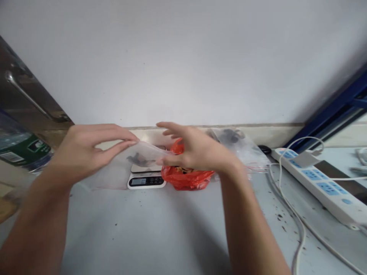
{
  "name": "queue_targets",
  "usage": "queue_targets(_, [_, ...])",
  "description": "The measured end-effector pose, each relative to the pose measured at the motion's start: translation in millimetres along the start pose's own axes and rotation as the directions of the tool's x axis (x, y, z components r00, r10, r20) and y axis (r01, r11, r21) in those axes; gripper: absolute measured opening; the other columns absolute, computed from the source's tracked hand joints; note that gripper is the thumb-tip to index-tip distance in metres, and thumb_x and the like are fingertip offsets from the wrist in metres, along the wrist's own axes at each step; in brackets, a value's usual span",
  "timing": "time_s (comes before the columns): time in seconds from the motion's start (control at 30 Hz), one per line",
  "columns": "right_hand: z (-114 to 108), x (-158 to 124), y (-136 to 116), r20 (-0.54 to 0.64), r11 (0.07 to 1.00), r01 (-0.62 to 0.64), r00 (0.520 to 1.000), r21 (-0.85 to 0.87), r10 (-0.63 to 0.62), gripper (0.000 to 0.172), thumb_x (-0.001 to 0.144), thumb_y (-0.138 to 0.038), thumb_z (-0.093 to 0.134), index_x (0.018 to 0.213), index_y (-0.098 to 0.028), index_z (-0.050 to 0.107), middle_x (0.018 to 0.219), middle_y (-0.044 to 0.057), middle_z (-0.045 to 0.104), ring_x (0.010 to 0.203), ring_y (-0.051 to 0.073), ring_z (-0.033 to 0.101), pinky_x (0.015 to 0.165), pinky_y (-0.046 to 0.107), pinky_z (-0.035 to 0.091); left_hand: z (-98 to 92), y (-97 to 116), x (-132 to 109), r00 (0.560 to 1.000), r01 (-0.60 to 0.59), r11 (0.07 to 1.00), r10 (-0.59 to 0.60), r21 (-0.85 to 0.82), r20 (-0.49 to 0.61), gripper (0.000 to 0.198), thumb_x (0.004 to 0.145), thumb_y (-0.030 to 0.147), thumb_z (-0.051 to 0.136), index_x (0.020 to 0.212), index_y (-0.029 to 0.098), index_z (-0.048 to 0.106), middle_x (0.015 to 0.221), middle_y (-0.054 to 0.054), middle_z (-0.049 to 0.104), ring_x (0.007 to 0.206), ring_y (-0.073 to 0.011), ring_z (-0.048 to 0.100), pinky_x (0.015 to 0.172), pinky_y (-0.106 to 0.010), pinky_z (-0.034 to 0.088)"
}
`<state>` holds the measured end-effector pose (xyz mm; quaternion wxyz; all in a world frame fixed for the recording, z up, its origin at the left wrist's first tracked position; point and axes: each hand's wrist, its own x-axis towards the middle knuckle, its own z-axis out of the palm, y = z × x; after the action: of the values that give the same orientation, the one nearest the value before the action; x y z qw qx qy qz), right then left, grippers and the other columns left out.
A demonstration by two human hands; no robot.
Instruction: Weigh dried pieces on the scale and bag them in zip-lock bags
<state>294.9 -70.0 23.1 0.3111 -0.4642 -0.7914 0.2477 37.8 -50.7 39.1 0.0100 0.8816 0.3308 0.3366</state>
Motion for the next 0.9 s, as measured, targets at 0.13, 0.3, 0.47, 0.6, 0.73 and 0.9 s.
queue_targets(0.13, [3,-1,-1,0.178,0.997,0.019,0.983,0.074,-0.032,0.038,0.094,-0.026,0.055,0.127,-0.023,0.073,0.103,0.005,0.081,0.093,0.021,0.076,0.085,0.034,0.061,20.1,26,8,0.991,-0.084,0.996,0.083,-0.003,-0.106,0.024,0.099,0.039,0.059,0.099,0.031,0.081,0.106,0.000,0.081,0.097,-0.0217,0.074,0.092,-0.035,0.057])
queue_targets(0.3, [-42,-41,17,-0.335,0.998,-0.060,0.940,0.012,0.060,0.036,0.092,-0.033,0.059,0.119,-0.021,0.078,0.101,0.006,0.082,0.094,0.025,0.077,0.087,0.041,0.061,30.7,34,13,0.985,-0.097,0.995,0.099,0.016,-0.141,0.026,0.102,0.039,0.055,0.106,0.029,0.078,0.104,0.000,0.081,0.096,-0.0221,0.073,0.092,-0.036,0.056])
queue_targets(0.47, [-74,-85,52,-0.650,0.933,-0.275,0.758,-0.230,0.063,0.042,0.096,-0.031,0.054,0.131,-0.018,0.073,0.141,0.014,0.068,0.136,0.031,0.061,0.116,0.051,0.045,54.7,28,16,0.967,-0.187,0.980,0.196,-0.067,0.165,0.034,0.102,0.027,0.046,0.086,0.022,0.075,0.086,-0.002,0.078,0.075,-0.0174,0.068,0.071,-0.029,0.051])
queue_targets(0.6, [-71,-100,88,-0.203,0.897,-0.235,0.965,-0.374,0.168,0.057,0.090,-0.046,0.062,0.140,-0.020,0.067,0.165,0.014,0.041,0.156,0.035,0.031,0.125,0.057,0.031,71.1,31,18,0.945,-0.147,0.987,0.161,-0.069,0.284,0.035,0.102,0.025,0.047,0.078,0.020,0.072,0.074,-0.001,0.070,0.064,-0.0152,0.059,0.062,-0.029,0.043])
queue_targets(0.73, [-68,-97,100,-0.088,0.919,-0.222,0.975,-0.325,0.205,0.056,0.093,-0.062,0.052,0.129,-0.024,0.073,0.166,0.008,0.040,0.157,0.036,0.027,0.126,0.060,0.028,75.4,37,20,0.925,-0.078,0.994,0.102,-0.079,0.366,0.034,0.101,0.024,0.049,0.078,0.020,0.073,0.074,0.000,0.069,0.064,-0.0142,0.058,0.060,-0.027,0.040])
queue_targets(0.9, [-74,-82,92,-0.182,0.930,-0.187,0.974,-0.315,0.134,0.035,0.088,-0.058,0.057,0.091,-0.027,0.073,0.139,0.009,0.070,0.141,0.038,0.055,0.118,0.057,0.042,71.0,35,25,0.898,0.020,0.994,0.029,-0.105,0.440,0.029,0.099,0.026,0.051,0.084,0.021,0.075,0.082,0.001,0.074,0.070,-0.0149,0.062,0.061,-0.027,0.041])
